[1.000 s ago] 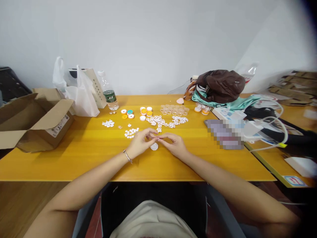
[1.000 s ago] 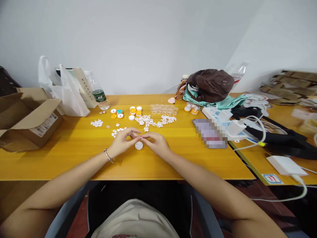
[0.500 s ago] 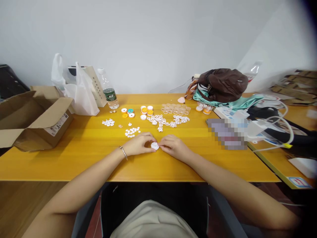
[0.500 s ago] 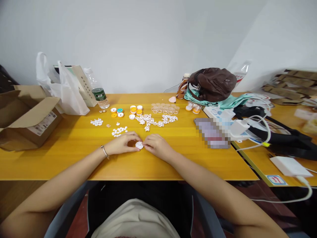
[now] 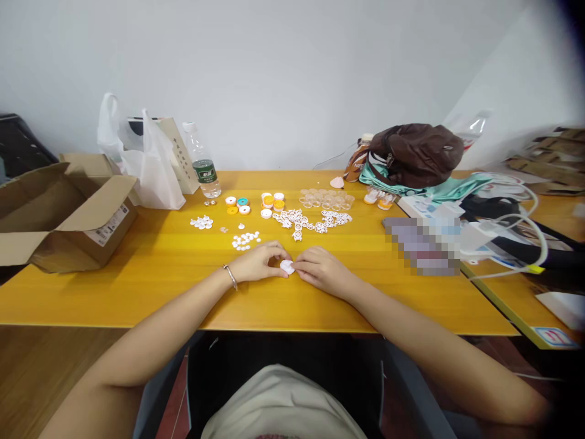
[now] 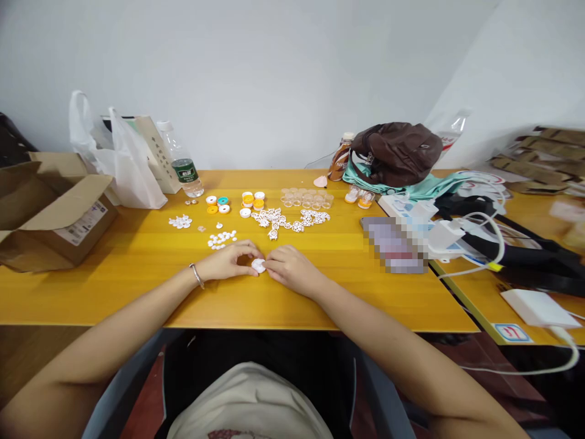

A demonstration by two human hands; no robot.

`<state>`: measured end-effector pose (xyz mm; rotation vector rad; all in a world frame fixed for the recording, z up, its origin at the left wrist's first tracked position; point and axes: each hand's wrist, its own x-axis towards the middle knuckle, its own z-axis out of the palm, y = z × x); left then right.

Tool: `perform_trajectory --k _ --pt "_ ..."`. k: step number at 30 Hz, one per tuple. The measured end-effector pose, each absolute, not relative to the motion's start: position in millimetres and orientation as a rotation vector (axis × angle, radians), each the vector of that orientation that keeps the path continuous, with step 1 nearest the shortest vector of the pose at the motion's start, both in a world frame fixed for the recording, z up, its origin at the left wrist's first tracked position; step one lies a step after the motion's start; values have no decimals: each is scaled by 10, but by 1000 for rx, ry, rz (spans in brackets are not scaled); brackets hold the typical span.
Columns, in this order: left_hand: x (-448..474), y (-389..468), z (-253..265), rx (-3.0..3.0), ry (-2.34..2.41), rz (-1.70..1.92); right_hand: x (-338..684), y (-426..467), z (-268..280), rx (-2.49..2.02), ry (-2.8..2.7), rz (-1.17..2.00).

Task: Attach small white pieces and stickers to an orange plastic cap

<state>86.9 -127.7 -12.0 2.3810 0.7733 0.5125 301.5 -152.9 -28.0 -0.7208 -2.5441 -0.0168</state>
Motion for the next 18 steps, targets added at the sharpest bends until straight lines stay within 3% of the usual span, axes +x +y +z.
perform_trajectory --k 9,18 --pt "861 -1266 -119 2384 763 503 3000 -1535 -276 -724 -2516 84" --pt "838 -1259 -106 2393 757 508 2997 -1528 -260 -953 -2214 409"
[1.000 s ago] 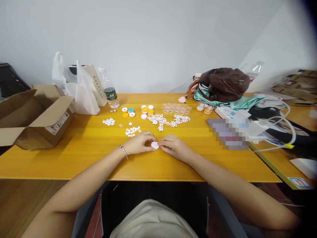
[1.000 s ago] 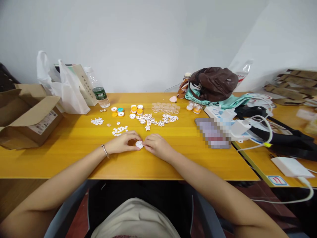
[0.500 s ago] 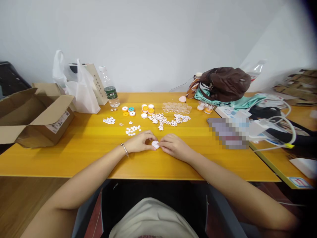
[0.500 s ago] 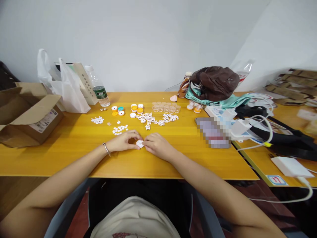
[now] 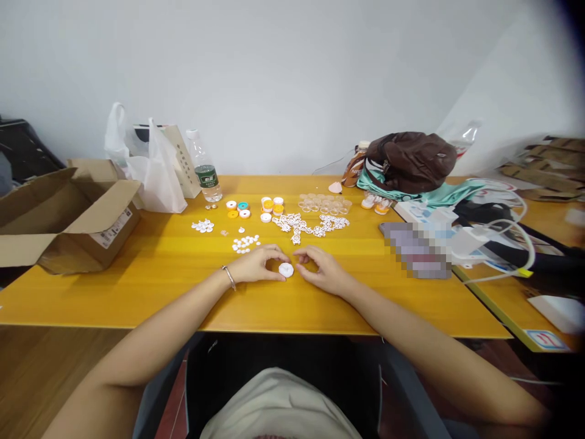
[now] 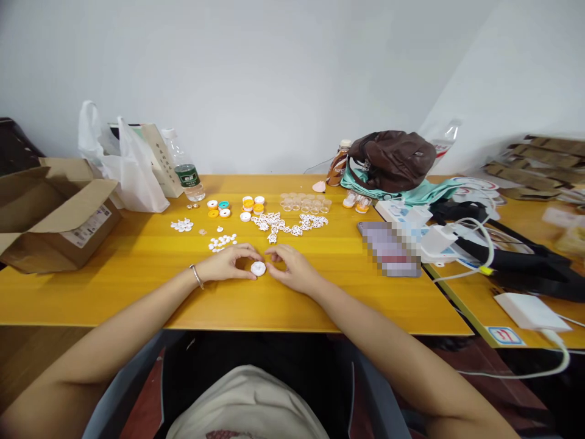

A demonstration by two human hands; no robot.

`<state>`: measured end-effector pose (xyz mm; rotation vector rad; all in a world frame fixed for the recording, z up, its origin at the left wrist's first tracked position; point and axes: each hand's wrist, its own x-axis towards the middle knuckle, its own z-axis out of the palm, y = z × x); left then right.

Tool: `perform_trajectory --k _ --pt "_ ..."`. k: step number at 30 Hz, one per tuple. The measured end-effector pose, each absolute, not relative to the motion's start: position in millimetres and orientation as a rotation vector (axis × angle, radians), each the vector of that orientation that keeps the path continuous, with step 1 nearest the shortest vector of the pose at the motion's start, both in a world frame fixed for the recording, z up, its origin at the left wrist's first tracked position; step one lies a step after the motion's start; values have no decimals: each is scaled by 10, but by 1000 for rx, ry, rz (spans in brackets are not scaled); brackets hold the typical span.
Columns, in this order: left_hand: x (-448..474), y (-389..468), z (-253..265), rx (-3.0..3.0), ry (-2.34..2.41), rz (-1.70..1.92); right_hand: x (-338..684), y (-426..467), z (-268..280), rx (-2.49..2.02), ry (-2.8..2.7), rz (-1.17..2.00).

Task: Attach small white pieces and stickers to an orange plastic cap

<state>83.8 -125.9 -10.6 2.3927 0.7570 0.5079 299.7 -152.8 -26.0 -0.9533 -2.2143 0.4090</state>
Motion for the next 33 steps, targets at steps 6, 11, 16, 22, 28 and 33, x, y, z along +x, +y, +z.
perform_trajectory --k 6,11,16,22,28,33 --pt "834 -1275 -105 2376 786 525 2961 -1523 -242 -1016 -2327 459" --pt "860 -1316 -107 2320 819 559 2950 -1488 -271 -971 -2356 494" --pt "859 -1344 -95 2287 814 560 2948 -1478 -291 -955 -2334 543" --pt "854 -1366 -62 2299 806 557 2947 -1489 -278 -977 -2326 552" --pt "878 -1393 -63 2332 827 593 2910 -1485 -302 -979 -2190 725" --pt "890 -1410 2 2382 893 763 2845 -1480 -311 -968 -1743 1265"
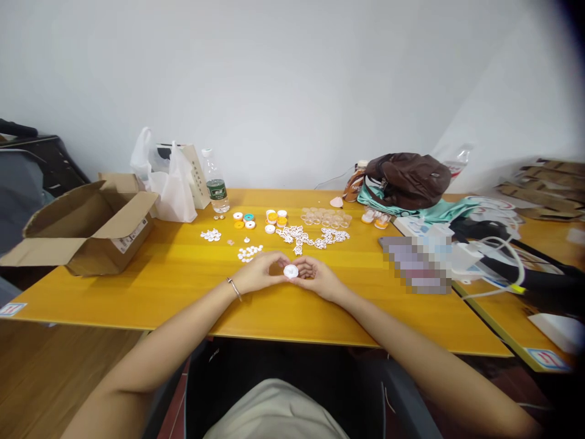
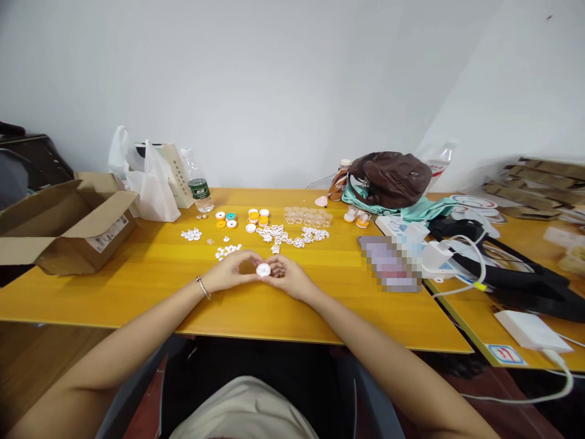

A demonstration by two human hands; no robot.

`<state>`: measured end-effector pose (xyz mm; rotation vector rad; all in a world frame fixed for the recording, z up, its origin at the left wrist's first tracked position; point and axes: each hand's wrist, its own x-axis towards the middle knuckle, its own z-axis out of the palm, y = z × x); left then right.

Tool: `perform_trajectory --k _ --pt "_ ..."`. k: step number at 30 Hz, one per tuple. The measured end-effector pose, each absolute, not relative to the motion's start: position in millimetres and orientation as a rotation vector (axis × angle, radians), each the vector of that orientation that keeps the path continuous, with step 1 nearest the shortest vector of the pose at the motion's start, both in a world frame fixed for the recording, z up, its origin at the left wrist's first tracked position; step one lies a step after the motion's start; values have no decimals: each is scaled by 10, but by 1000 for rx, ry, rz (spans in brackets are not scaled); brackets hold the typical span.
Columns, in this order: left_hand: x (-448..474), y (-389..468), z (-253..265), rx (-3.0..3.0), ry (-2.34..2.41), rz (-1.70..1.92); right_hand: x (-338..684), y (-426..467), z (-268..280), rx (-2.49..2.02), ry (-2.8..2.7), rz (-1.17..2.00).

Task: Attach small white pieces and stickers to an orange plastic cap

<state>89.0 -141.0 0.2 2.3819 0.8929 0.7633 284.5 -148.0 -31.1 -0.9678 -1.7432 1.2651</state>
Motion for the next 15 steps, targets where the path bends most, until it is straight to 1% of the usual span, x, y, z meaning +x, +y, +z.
perform_trajectory --k 2,4,8,10,13,15 --pt "898 -1416 28 2412 917 827 2829 -1475 -301 -934 -1577 1403" --pt "911 -1427 29 2452 951 871 2820 -1473 -286 -926 -1472 1466" --pt "919 -1449 -26 2480 978 920 2811 -1470 -269 -928 -1378 1492" --pt "885 -1417 -13 2493 959 883 2813 -1462 -274 -945 -1344 1500" --pt "780 -1219 154 2521 1018 857 2820 -1442 -297 -991 -1279 1531" --pt "708 -971 332 2462 1233 894 2823 -1433 -313 -1017 -1253 1539"
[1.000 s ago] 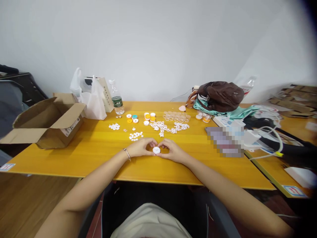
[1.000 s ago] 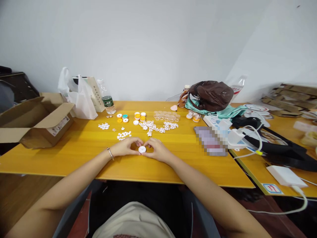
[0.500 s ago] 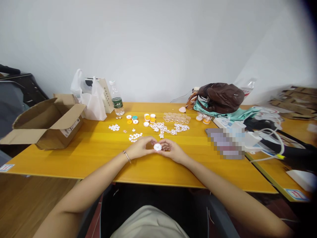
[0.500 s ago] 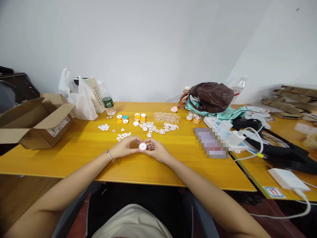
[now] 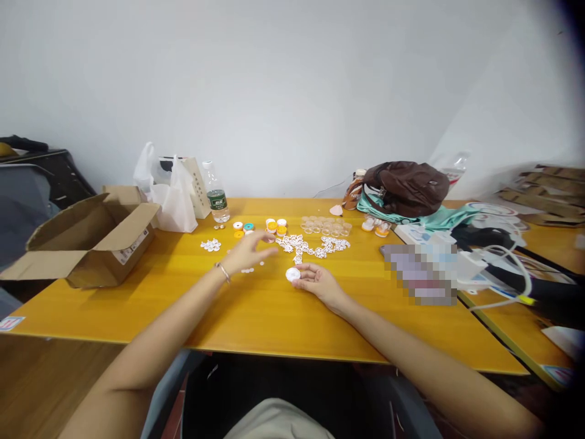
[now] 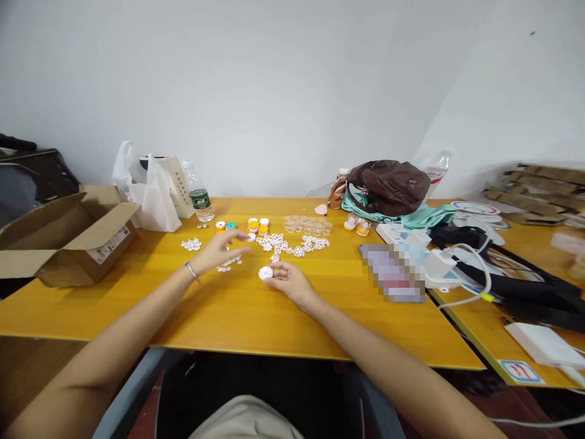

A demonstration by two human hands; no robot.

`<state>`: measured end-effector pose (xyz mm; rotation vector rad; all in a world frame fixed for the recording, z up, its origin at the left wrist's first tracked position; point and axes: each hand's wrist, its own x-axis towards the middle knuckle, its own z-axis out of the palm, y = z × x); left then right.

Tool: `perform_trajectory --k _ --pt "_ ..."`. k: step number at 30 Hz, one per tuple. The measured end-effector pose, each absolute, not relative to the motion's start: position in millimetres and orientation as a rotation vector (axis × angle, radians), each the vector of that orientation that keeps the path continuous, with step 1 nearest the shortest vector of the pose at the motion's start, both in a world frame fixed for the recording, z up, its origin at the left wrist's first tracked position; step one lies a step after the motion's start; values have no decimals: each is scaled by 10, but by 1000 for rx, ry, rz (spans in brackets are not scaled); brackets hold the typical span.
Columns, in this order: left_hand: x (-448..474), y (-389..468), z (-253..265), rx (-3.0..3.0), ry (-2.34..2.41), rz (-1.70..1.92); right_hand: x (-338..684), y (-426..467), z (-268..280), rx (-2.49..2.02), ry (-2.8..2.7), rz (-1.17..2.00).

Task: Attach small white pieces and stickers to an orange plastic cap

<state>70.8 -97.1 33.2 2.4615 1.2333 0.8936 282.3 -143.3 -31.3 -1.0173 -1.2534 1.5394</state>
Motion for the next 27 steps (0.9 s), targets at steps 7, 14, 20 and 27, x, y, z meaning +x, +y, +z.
perform_trajectory --k 7,14,20,27 --pt "783 -9 453 2457 1550 578 2825 -1442 -325 -1043 -1347 1501" --pt "920 286 246 2413 1553 548 2832 -1441 -321 -1032 -1436 1464" --pt "914 37 426 2315 1454 766 2831 -1443 -330 -1032 -1436 1457" --pt "775 -948 470 1724 611 788 2835 -1444 -337 -1015 -1403 1470"
